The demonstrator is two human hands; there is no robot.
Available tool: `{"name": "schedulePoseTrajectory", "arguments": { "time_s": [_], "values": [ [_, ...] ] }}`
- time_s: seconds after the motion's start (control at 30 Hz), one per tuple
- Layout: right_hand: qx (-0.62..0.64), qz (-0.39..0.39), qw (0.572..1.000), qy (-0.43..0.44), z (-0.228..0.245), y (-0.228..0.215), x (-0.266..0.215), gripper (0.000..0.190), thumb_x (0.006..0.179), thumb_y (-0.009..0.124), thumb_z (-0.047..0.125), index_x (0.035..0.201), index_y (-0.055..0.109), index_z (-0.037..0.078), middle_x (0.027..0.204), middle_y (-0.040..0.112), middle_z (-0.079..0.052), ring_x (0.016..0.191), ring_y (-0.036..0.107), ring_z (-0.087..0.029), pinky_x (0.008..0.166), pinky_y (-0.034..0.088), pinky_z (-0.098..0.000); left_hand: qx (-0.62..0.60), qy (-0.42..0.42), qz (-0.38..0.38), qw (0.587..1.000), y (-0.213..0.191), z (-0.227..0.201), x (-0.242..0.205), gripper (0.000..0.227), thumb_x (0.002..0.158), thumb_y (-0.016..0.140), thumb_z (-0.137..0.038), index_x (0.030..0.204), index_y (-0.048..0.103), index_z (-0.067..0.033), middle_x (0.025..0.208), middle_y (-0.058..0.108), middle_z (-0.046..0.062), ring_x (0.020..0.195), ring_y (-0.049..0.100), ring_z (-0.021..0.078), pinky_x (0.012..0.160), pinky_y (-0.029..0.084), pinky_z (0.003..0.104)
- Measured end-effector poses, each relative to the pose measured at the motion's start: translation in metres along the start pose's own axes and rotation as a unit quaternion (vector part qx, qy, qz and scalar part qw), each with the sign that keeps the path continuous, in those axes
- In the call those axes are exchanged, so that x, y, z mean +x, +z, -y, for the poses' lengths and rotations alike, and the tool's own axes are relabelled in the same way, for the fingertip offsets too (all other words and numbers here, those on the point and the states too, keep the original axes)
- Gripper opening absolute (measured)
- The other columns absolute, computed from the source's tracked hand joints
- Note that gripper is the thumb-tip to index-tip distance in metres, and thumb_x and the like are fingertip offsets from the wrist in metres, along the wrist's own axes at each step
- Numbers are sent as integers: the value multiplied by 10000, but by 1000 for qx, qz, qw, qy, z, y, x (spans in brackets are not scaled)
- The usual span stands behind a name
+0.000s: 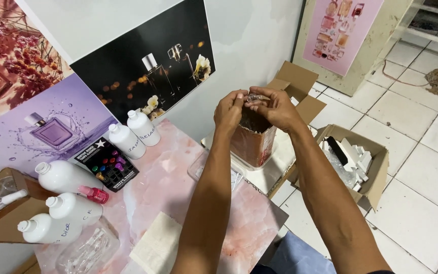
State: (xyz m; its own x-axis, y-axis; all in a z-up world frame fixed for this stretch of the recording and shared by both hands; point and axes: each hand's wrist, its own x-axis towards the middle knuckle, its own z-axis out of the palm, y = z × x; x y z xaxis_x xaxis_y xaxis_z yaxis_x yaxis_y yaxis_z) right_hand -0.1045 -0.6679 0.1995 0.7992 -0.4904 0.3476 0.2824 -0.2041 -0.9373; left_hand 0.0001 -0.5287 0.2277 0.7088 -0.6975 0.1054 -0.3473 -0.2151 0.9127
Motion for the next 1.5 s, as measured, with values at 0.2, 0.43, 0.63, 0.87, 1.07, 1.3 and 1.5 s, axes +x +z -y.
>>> {"name": "schedulePoseTrajectory", "arguments": {
  "time_s": [0.2,0.43,0.63,0.87,1.07,1.3,1.5],
  "values": [
    [-23,-18,999,21,8,8,0,365,939,645,-79,1302,639,-41,1060,703,-147,905,720,-192,807,645,-326,-155,67,-39,985,16,17,6,304,897,743,-234,1184,751,-134,1009,770,72,866,745,155,899,556,338],
    [-22,6,1000,-3,-5,3,6,303,930,695,-42,1228,656,-8,954,754,-119,864,728,-159,809,616,-296,-198,142,-56,968,22,30,21,300,775,894,-150,1061,813,-112,971,741,89,923,659,149,884,531,302],
    [-11,2,1000,-21,-32,-10,14,331,876,761,-74,1180,642,-19,928,738,-100,864,718,-146,841,597,-269,-202,185,-41,961,27,36,23,332,704,945,-164,1015,829,-165,988,732,57,924,637,109,874,521,259],
    [-36,-16,999,-17,-34,-8,10,302,863,792,-40,1137,667,-18,942,652,-98,828,686,-131,771,595,-285,-198,198,-38,959,31,41,24,351,667,952,-150,992,822,-145,936,715,54,878,607,126,994,466,338],
    [-50,-8,998,-24,-17,-3,4,285,835,805,-67,1086,677,-30,897,641,-83,815,690,-138,758,590,-264,-149,221,-43,963,33,63,34,326,712,952,-238,1011,828,-195,933,694,24,999,652,185,1219,104,595],
    [-38,-15,999,-29,-9,5,0,371,827,796,-119,1169,669,-51,981,705,-140,903,720,-185,835,605,-308,-161,216,-49,962,20,44,18,275,835,867,-185,1099,799,-147,1072,737,85,1125,672,290,1226,54,640],
    [-38,-45,998,-33,-13,8,1,501,764,856,-111,1208,635,-39,988,689,-131,894,730,-182,848,629,-306,-184,202,-43,961,18,35,6,279,905,788,-106,1182,756,-95,1070,778,81,1091,718,239,1231,-110,583]
  ]
}}
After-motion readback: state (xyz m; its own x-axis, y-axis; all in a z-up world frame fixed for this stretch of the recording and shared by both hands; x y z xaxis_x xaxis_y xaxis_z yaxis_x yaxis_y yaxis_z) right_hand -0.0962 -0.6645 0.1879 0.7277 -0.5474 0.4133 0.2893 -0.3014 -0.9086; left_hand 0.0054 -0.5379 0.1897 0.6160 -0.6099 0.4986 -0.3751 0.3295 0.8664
